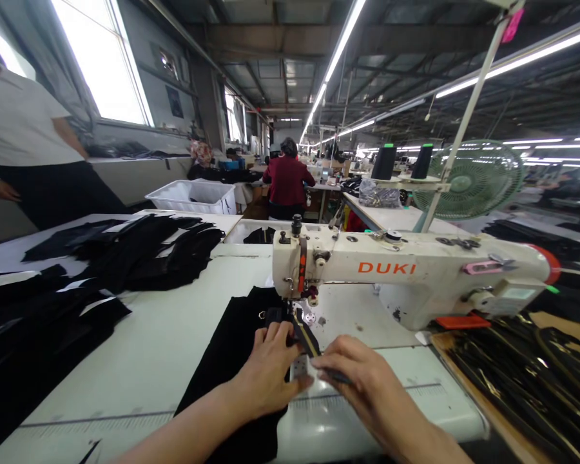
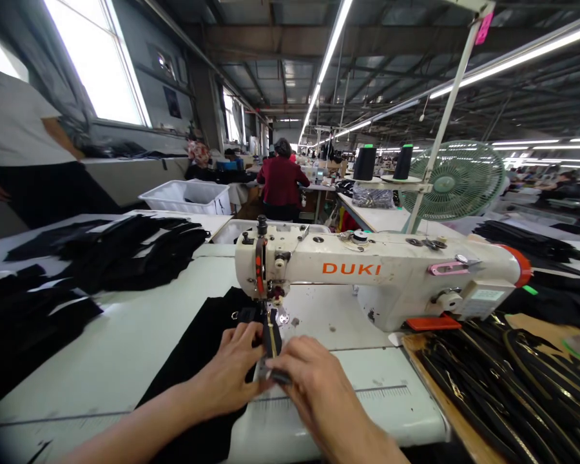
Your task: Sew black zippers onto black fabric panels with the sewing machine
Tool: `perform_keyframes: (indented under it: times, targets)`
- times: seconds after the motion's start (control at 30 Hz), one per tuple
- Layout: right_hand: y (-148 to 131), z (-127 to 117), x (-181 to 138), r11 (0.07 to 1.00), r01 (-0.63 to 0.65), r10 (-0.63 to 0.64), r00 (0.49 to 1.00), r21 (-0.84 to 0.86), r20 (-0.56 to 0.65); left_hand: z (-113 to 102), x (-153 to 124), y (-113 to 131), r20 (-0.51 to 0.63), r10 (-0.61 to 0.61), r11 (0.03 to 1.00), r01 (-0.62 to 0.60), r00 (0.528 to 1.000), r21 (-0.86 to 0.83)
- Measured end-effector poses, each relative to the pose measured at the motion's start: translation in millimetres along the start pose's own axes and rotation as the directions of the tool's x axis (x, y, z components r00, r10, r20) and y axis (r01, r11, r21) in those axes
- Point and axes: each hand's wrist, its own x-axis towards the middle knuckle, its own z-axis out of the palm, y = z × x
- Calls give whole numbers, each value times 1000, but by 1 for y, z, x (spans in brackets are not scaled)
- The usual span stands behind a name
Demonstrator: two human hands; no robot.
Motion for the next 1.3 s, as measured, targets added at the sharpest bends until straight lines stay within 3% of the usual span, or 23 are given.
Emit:
perform_keyframes:
  times: [0.07,0.13,0.2,0.27,0.33,0.43,0.5,0.6,0.67,0.8,1.03,1.3]
  targets:
    - [8,27,-18,982,118,-125,991,-148,-42,3,-14,0,22,45,999,-44,999,-16]
    - [15,59,-36,924,215,-275,948,-316,-158,6,-40,-6,11,76,997,-76,997,28]
    - [19,87,-50,858,227,-347,917,-460,-195,11,-68,-18,-26,141,977,-134,990,168]
    - [19,102,-57,825,219,-362,913,-522,-189,15,-87,-32,-53,281,926,-257,958,276]
    - [14,105,-58,827,213,-356,915,-521,-191,14,-96,-43,-114,360,908,-320,926,271]
    - [4,98,-55,847,192,-347,906,-495,-243,6,-93,-42,-195,249,960,-215,949,182]
    - [-4,95,-52,867,161,-328,898,-472,-295,4,-89,-32,-177,232,960,-197,956,197]
    - [-11,93,-52,871,142,-323,887,-470,-330,9,-85,-16,-151,348,914,-299,925,276]
    - [-13,92,-53,865,146,-329,887,-480,-323,13,-85,-11,-125,358,904,-310,925,296]
    - [-13,89,-53,874,139,-302,906,-465,-297,10,-86,-11,-47,346,903,-318,937,289]
    - [-13,88,-52,855,161,-340,892,-493,-298,5,-82,-8,-32,326,919,-309,945,245]
    - [8,120,-63,782,116,-402,845,-612,-353,-20,-69,-8,-16,438,891,-431,899,140]
